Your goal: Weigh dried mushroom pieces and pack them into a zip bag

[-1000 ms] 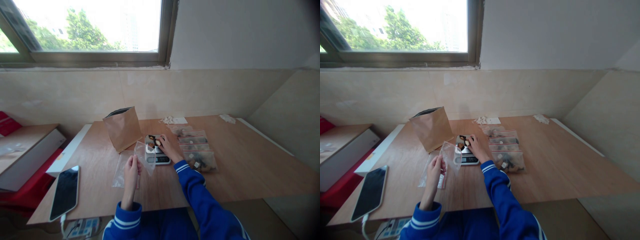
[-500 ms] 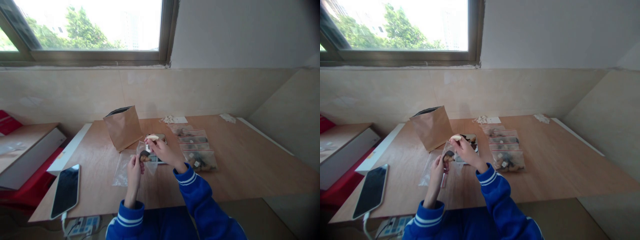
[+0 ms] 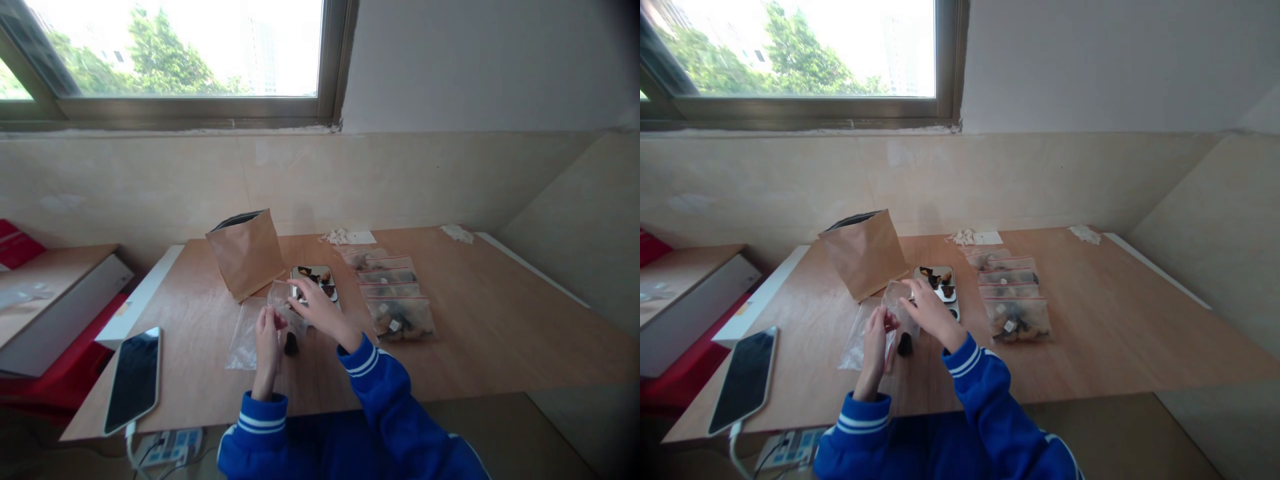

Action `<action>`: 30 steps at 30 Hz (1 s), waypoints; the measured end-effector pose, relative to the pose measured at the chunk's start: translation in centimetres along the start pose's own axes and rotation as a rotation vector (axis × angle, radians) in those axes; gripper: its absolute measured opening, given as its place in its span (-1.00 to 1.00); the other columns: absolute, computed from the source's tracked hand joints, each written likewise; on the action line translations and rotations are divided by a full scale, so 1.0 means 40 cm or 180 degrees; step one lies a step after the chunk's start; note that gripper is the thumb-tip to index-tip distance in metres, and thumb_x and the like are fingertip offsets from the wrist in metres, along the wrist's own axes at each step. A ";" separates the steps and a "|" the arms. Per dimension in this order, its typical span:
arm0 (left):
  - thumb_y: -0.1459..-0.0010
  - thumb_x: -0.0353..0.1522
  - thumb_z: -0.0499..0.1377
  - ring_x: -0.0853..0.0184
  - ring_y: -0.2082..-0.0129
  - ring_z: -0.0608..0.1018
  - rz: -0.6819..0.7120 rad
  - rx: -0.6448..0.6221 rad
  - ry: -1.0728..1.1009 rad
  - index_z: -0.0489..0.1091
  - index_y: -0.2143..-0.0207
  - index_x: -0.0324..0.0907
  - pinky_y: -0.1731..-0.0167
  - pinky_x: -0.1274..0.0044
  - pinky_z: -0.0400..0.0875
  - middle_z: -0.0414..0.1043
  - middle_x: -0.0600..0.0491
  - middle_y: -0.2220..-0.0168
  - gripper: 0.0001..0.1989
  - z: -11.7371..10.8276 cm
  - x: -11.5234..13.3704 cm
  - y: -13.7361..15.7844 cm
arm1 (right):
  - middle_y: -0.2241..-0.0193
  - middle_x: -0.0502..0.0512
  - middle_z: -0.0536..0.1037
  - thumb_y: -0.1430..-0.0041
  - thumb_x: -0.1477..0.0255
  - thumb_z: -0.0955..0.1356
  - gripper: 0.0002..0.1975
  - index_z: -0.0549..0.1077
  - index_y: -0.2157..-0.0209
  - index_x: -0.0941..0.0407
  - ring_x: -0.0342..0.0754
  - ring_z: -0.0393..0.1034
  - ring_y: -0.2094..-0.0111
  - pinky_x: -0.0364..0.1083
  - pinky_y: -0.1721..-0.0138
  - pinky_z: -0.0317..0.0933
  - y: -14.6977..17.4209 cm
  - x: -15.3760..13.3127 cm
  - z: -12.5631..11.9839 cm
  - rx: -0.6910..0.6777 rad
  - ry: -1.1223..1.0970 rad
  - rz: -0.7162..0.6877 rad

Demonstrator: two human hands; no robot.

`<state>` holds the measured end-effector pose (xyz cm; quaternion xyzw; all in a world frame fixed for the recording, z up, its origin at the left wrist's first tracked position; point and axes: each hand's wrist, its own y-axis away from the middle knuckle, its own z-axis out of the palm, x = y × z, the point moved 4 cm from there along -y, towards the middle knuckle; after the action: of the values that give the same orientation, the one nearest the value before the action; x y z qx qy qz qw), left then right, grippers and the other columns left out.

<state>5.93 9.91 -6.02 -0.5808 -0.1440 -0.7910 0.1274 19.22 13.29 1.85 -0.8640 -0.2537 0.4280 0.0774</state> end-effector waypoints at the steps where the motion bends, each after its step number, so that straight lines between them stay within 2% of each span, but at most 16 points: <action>1: -0.04 -0.01 0.20 0.43 0.55 0.36 -0.0021 0.0013 0.0042 0.27 0.53 -0.18 0.46 0.56 0.32 0.26 0.15 0.57 -0.58 -0.002 0.001 0.001 | 0.05 0.19 0.43 -0.28 0.46 0.27 -0.74 0.37 0.00 0.13 -0.01 0.36 0.05 -0.01 0.00 0.25 0.007 -0.007 -0.013 0.0179 -0.0069 -0.0064; 3: -0.04 -0.05 0.21 0.43 0.52 0.37 -0.0036 0.0066 0.0147 0.27 0.51 -0.17 0.43 0.56 0.34 0.26 0.16 0.55 -0.61 -0.007 0.006 0.001 | 0.16 0.13 0.44 -0.31 0.44 0.23 -0.82 0.39 0.10 0.11 -0.06 0.38 0.20 -0.05 0.10 0.29 0.036 -0.014 -0.033 0.0716 -0.0231 -0.0048; 5: -0.03 -0.08 0.22 0.43 0.51 0.38 -0.0019 0.0200 0.0348 0.24 0.52 -0.17 0.41 0.56 0.36 0.26 0.17 0.54 -0.63 -0.014 0.016 -0.001 | 0.25 0.09 0.44 -0.33 0.44 0.19 -0.84 0.38 0.19 0.10 -0.08 0.36 0.29 -0.08 0.20 0.30 0.087 -0.007 -0.036 0.1429 -0.0403 0.0144; 7: -0.02 -0.11 0.23 0.44 0.50 0.37 0.0025 0.0376 0.0650 0.21 0.53 -0.16 0.42 0.58 0.35 0.25 0.18 0.54 -0.64 -0.025 0.033 -0.002 | 0.31 0.09 0.42 -0.33 0.45 0.16 -0.85 0.33 0.23 0.09 -0.06 0.36 0.28 -0.08 0.24 0.31 0.150 0.004 -0.009 0.1973 -0.0486 0.0348; 8: -0.02 -0.13 0.23 0.45 0.51 0.35 0.0057 0.0451 0.0807 0.20 0.53 -0.16 0.42 0.59 0.34 0.24 0.18 0.54 -0.65 -0.030 0.043 -0.002 | 0.32 0.09 0.42 -0.32 0.47 0.15 -0.85 0.32 0.24 0.09 -0.05 0.37 0.28 -0.07 0.24 0.32 0.177 0.007 0.015 0.2026 -0.0443 0.0405; 9: -0.01 -0.15 0.24 0.46 0.52 0.34 0.0086 0.0500 0.0940 0.19 0.54 -0.16 0.43 0.60 0.33 0.23 0.19 0.55 -0.66 -0.035 0.054 -0.002 | 0.31 0.11 0.42 -0.31 0.49 0.15 -0.85 0.32 0.23 0.09 -0.03 0.37 0.26 -0.05 0.22 0.33 0.197 0.006 0.047 0.1810 -0.0351 0.0390; 11: -0.01 -0.18 0.25 0.47 0.53 0.32 0.0139 0.0480 0.1100 0.18 0.54 -0.16 0.42 0.60 0.32 0.20 0.20 0.56 -0.66 -0.040 0.078 0.002 | 0.18 0.17 0.43 -0.29 0.49 0.18 -0.83 0.33 0.14 0.10 0.01 0.39 0.15 0.00 0.13 0.35 0.219 -0.004 0.122 0.0993 -0.0043 0.0218; 13: -0.01 -0.18 0.25 0.47 0.54 0.31 0.0179 0.0377 0.1161 0.18 0.55 -0.16 0.40 0.59 0.33 0.19 0.21 0.57 -0.66 -0.041 0.099 0.008 | 0.01 0.23 0.40 -0.23 0.47 0.27 -0.73 0.33 0.02 0.10 0.10 0.34 0.00 0.08 0.02 0.33 0.228 -0.012 0.192 0.0210 0.0346 0.0075; 14: -0.02 -0.18 0.25 0.47 0.54 0.30 0.0198 0.0325 0.1158 0.18 0.55 -0.16 0.39 0.59 0.33 0.19 0.21 0.57 -0.66 -0.041 0.108 0.011 | -0.04 0.25 0.38 -0.19 0.46 0.31 -0.66 0.32 -0.03 0.11 0.15 0.31 -0.05 0.12 -0.01 0.32 0.228 -0.011 0.220 -0.0029 0.0545 0.0068; 16: -0.03 -0.18 0.25 0.47 0.54 0.30 0.0227 0.0298 0.1110 0.19 0.55 -0.16 0.40 0.59 0.32 0.20 0.20 0.57 -0.66 -0.043 0.118 0.015 | -0.06 0.28 0.39 -0.14 0.47 0.36 -0.58 0.33 -0.05 0.12 0.21 0.30 -0.07 0.18 -0.03 0.31 0.224 0.002 0.261 -0.0264 0.0886 0.0119; 19: -0.02 -0.17 0.25 0.46 0.53 0.32 0.0270 0.0359 0.0933 0.20 0.55 -0.17 0.41 0.60 0.32 0.22 0.19 0.57 -0.66 -0.052 0.118 0.013 | 0.08 0.27 0.47 -0.17 0.58 0.30 -0.71 0.41 0.05 0.17 0.16 0.37 0.03 0.15 0.03 0.35 0.220 0.038 0.286 -0.0347 0.1066 0.0174; 21: -0.03 -0.16 0.24 0.44 0.51 0.34 0.0285 0.0364 0.0791 0.22 0.55 -0.17 0.40 0.59 0.32 0.23 0.18 0.56 -0.67 -0.059 0.111 0.009 | 0.16 0.21 0.50 -0.21 0.65 0.24 -0.75 0.45 0.15 0.16 0.08 0.40 0.09 0.07 0.06 0.37 0.220 0.053 0.265 -0.0234 0.0814 0.0166; 23: -0.04 -0.16 0.23 0.44 0.51 0.36 0.0237 0.0376 0.0705 0.23 0.54 -0.17 0.40 0.58 0.33 0.24 0.18 0.56 -0.68 -0.064 0.100 0.007 | 0.19 0.16 0.51 -0.24 0.63 0.22 -0.76 0.46 0.19 0.13 0.03 0.41 0.11 0.02 0.06 0.36 0.213 0.049 0.205 0.0119 0.0367 0.0211; 28: -0.02 -0.13 0.25 0.42 0.49 0.40 0.0041 0.0323 0.0594 0.27 0.52 -0.17 0.41 0.58 0.35 0.27 0.16 0.53 -0.67 -0.046 0.074 0.024 | 0.16 0.15 0.54 -0.34 0.44 0.21 -0.78 0.46 0.12 0.07 0.01 0.41 0.09 0.02 0.03 0.31 0.149 -0.052 0.001 0.1589 -0.0398 0.0336; 30: 0.01 -0.10 0.27 0.43 0.51 0.39 0.0006 0.0180 0.0556 0.27 0.53 -0.18 0.43 0.58 0.35 0.25 0.16 0.53 -0.63 -0.027 0.071 0.034 | 0.12 0.13 0.54 -0.36 0.40 0.20 -0.75 0.47 0.07 0.04 0.00 0.40 0.03 0.03 -0.03 0.27 0.106 -0.103 -0.032 0.1449 -0.0433 0.0073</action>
<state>4.63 8.13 -3.49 -0.5060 -0.1540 -0.8341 0.1566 19.73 7.68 4.04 -0.7963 -0.1454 0.5323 0.2480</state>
